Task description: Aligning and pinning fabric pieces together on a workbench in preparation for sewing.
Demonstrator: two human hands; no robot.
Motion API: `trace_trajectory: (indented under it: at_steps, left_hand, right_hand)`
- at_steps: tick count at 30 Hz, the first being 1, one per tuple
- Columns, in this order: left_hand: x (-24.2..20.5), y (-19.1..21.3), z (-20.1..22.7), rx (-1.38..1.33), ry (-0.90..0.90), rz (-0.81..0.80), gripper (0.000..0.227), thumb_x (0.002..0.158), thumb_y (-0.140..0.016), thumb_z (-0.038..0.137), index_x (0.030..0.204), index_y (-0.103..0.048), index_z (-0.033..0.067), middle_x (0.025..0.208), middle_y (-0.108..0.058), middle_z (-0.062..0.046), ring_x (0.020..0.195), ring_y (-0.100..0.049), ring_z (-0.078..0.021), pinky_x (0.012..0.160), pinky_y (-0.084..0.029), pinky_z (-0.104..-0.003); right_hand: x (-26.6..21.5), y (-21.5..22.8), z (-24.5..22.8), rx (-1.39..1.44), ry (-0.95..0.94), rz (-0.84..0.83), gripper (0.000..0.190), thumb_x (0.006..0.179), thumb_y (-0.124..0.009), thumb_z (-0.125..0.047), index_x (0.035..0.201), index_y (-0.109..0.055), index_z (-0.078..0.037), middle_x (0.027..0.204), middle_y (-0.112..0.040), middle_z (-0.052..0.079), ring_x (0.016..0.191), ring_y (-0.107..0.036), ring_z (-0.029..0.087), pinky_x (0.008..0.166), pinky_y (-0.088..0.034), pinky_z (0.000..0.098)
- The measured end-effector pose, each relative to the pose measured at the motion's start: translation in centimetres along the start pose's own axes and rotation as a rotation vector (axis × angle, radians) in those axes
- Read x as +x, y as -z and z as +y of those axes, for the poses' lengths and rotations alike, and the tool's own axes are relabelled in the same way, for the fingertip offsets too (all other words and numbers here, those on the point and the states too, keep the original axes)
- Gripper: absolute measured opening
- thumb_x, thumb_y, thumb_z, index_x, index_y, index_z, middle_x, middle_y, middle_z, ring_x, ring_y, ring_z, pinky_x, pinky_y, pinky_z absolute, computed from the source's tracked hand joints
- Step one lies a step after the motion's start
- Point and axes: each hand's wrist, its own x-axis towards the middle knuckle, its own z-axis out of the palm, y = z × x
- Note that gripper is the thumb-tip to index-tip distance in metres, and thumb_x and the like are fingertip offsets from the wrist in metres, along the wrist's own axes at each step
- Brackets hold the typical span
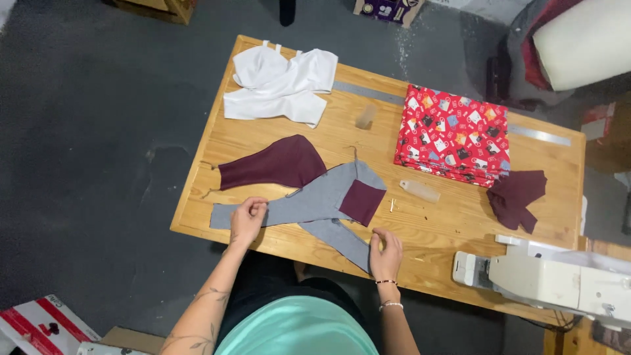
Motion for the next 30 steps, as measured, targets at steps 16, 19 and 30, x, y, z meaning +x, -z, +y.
trace_trajectory:
  at_steps: [16, 19, 30]
  left_hand:
    - [1.3, 3.6, 6.9, 0.543, -0.673, 0.122, 0.029, 0.1, -0.062, 0.013, 0.128, -0.068, 0.0078, 0.133, -0.06, -0.016, 0.135, -0.051, -0.0334, 0.113, -0.041, -0.05]
    - [3.0, 3.0, 5.5, 0.641, -0.707, -0.002, 0.049, 0.102, -0.056, 0.041, 0.145, -0.055, 0.0179, 0.154, -0.043, -0.019, 0.148, -0.032, -0.0411, 0.117, -0.026, -0.064]
    - [4.6, 4.7, 2.9, 0.792, -0.6, -0.166, 0.063, 0.1, -0.042, 0.059, 0.156, -0.036, 0.0319, 0.165, -0.025, -0.016, 0.153, -0.017, -0.0412, 0.119, -0.018, -0.067]
  right_hand:
    - [-1.5, -1.6, -3.3, -0.238, 0.176, 0.033, 0.015, 0.093, -0.065, -0.013, 0.105, -0.07, -0.02, 0.104, -0.069, -0.003, 0.111, -0.064, 0.018, 0.101, -0.051, 0.0362]
    - [-1.8, -2.7, -3.4, -0.232, 0.205, 0.003, 0.013, 0.095, -0.062, -0.018, 0.105, -0.07, -0.019, 0.11, -0.067, -0.001, 0.113, -0.062, 0.02, 0.103, -0.046, 0.0361]
    - [-1.3, -3.9, -3.5, -0.186, 0.123, 0.021, 0.015, 0.096, -0.061, -0.018, 0.11, -0.068, -0.02, 0.112, -0.063, -0.001, 0.113, -0.061, 0.022, 0.102, -0.049, 0.0391]
